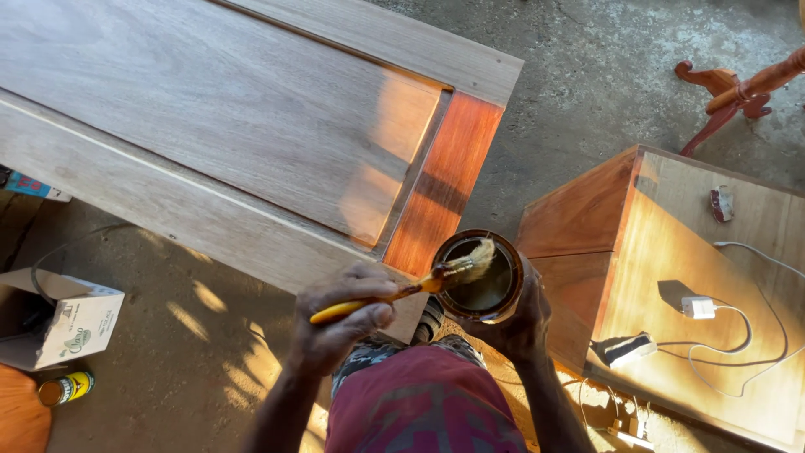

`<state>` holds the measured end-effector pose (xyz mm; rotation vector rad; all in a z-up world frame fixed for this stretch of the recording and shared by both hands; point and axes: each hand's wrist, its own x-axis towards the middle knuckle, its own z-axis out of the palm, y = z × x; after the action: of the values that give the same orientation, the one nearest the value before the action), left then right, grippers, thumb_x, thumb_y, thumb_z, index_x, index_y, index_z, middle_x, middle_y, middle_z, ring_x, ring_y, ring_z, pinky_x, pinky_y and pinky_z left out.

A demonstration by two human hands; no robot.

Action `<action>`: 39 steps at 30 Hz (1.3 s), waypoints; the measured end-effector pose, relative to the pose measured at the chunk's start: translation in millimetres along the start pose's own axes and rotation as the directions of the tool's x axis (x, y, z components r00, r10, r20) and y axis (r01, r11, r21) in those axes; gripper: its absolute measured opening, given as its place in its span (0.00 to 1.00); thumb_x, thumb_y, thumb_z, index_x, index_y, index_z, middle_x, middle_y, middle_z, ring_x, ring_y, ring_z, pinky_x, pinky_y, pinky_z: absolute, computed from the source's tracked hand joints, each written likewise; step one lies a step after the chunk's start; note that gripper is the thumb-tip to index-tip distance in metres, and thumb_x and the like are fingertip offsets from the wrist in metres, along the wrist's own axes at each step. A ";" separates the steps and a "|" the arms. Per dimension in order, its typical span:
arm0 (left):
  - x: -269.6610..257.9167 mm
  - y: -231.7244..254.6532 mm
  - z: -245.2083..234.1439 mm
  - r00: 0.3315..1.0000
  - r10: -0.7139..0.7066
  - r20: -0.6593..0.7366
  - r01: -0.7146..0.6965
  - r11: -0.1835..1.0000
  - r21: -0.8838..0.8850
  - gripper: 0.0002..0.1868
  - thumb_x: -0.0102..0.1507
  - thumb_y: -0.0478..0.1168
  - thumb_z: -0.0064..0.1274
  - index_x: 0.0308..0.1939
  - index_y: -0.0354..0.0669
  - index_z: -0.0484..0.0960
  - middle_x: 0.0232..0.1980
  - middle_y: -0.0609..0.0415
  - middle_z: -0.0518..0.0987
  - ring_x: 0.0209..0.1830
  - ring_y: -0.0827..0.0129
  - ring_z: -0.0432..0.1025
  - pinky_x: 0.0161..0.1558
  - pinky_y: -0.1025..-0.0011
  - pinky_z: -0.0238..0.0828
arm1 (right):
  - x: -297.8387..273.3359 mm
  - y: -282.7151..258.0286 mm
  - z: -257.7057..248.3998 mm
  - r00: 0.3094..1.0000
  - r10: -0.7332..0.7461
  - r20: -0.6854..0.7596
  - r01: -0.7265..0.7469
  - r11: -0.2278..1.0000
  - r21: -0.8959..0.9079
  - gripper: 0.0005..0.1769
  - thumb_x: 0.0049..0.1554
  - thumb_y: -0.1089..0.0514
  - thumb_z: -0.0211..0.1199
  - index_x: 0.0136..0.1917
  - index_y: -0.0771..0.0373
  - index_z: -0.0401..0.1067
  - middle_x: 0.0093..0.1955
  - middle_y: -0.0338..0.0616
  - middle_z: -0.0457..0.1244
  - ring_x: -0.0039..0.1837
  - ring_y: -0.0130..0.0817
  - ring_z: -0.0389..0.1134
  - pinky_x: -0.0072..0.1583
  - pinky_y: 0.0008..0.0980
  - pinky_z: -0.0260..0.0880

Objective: Apply a coat of wood stain or varnish to a wooden door frame using a paintbrush.

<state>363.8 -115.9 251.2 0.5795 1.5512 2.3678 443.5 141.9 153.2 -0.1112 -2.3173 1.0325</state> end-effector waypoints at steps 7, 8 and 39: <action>41.8 58.7 30.1 0.834 -0.126 0.537 -0.353 0.626 0.695 0.12 0.60 0.34 0.62 0.47 0.45 0.86 0.41 0.51 0.80 0.37 0.64 0.77 0.35 0.67 0.75 | 8.9 -9.7 -6.1 0.978 -0.199 0.067 0.198 0.980 0.033 0.60 0.36 0.41 0.84 0.72 0.69 0.59 0.68 0.58 0.63 0.67 0.53 0.68 0.66 0.46 0.71; 44.8 58.1 34.9 0.781 -0.165 0.603 -0.441 0.537 0.719 0.12 0.59 0.33 0.61 0.47 0.46 0.85 0.40 0.51 0.78 0.36 0.63 0.76 0.33 0.65 0.75 | 8.9 -11.8 -6.2 0.974 -0.214 0.070 0.214 0.977 0.012 0.61 0.35 0.40 0.84 0.71 0.69 0.59 0.67 0.59 0.62 0.67 0.55 0.67 0.67 0.48 0.70; 87.9 -72.3 -21.2 0.980 0.190 -0.064 -0.018 0.399 0.917 0.06 0.62 0.37 0.59 0.42 0.41 0.85 0.38 0.47 0.84 0.36 0.59 0.80 0.39 0.62 0.77 | -60.7 52.2 -8.8 0.972 0.233 -0.019 -0.233 0.969 -0.077 0.66 0.29 0.40 0.84 0.74 0.65 0.60 0.65 0.60 0.64 0.64 0.52 0.69 0.62 0.46 0.73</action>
<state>275.4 -67.5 194.2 0.6802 2.9610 1.3757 490.0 165.5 91.7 -0.4280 -2.3771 1.0496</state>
